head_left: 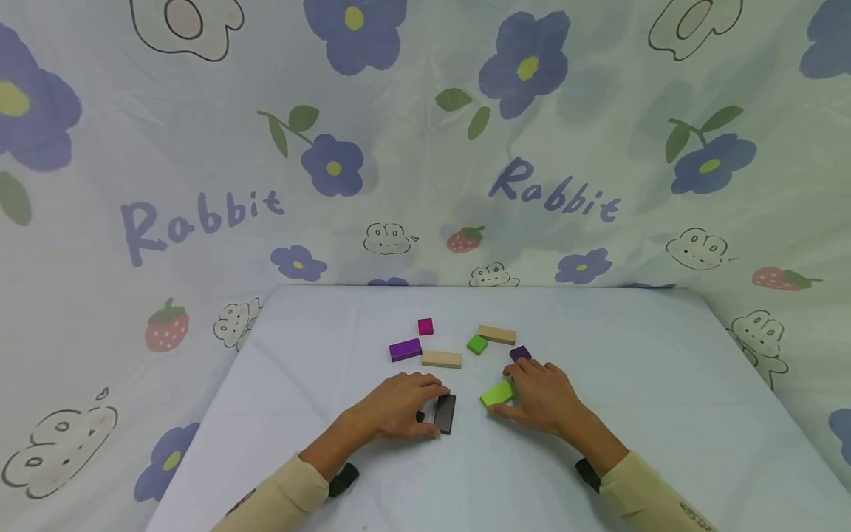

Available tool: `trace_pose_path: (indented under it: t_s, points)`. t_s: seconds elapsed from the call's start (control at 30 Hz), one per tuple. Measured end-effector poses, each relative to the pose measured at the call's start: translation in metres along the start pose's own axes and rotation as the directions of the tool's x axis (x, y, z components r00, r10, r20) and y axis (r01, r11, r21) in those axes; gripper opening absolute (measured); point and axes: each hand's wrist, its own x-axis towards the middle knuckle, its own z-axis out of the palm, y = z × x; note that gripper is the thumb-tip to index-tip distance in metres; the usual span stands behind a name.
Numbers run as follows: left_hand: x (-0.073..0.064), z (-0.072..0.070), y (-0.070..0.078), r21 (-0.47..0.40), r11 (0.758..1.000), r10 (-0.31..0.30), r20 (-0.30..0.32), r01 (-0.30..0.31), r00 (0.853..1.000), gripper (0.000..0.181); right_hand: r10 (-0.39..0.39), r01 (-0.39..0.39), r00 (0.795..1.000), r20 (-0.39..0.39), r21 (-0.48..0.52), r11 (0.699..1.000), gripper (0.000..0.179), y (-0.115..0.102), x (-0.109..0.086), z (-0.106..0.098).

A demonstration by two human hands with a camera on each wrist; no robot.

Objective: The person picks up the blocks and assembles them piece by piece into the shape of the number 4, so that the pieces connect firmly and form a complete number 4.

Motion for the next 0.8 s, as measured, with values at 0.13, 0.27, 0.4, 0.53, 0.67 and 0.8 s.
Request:
trace_pose_path:
  t_s: [0.13,0.27,0.4,0.53,0.67,0.8]
  points:
    - [0.001,0.001,0.000,-0.004,1.000,0.005,-0.002,-0.005,1.000,0.059,0.000,-0.001,1.000,0.014,0.026,1.000,0.075,-0.002,0.000,-0.001]
    - [0.002,0.002,-0.001,-0.011,1.000,0.008,-0.006,-0.008,1.000,0.058,-0.002,0.001,1.000,0.017,0.058,0.998,0.071,-0.003,-0.001,-0.002]
    - [0.003,0.002,-0.001,-0.018,1.000,0.000,-0.004,0.000,1.000,0.059,0.000,-0.002,1.000,0.031,0.082,0.997,0.069,-0.004,-0.001,-0.002]
    - [0.005,0.002,-0.001,-0.010,1.000,-0.017,-0.003,0.017,1.000,0.059,-0.001,-0.005,0.998,0.056,0.097,0.995,0.071,-0.006,-0.001,-0.003]
    - [0.009,0.003,0.000,0.003,1.000,-0.027,-0.009,0.027,1.000,0.061,0.003,-0.008,0.998,0.060,0.091,0.996,0.072,-0.006,-0.002,-0.002]
    - [0.013,0.003,0.001,0.005,0.999,-0.040,-0.007,0.040,0.999,0.061,-0.001,-0.003,0.999,0.045,0.081,0.997,0.071,-0.003,-0.004,-0.001]
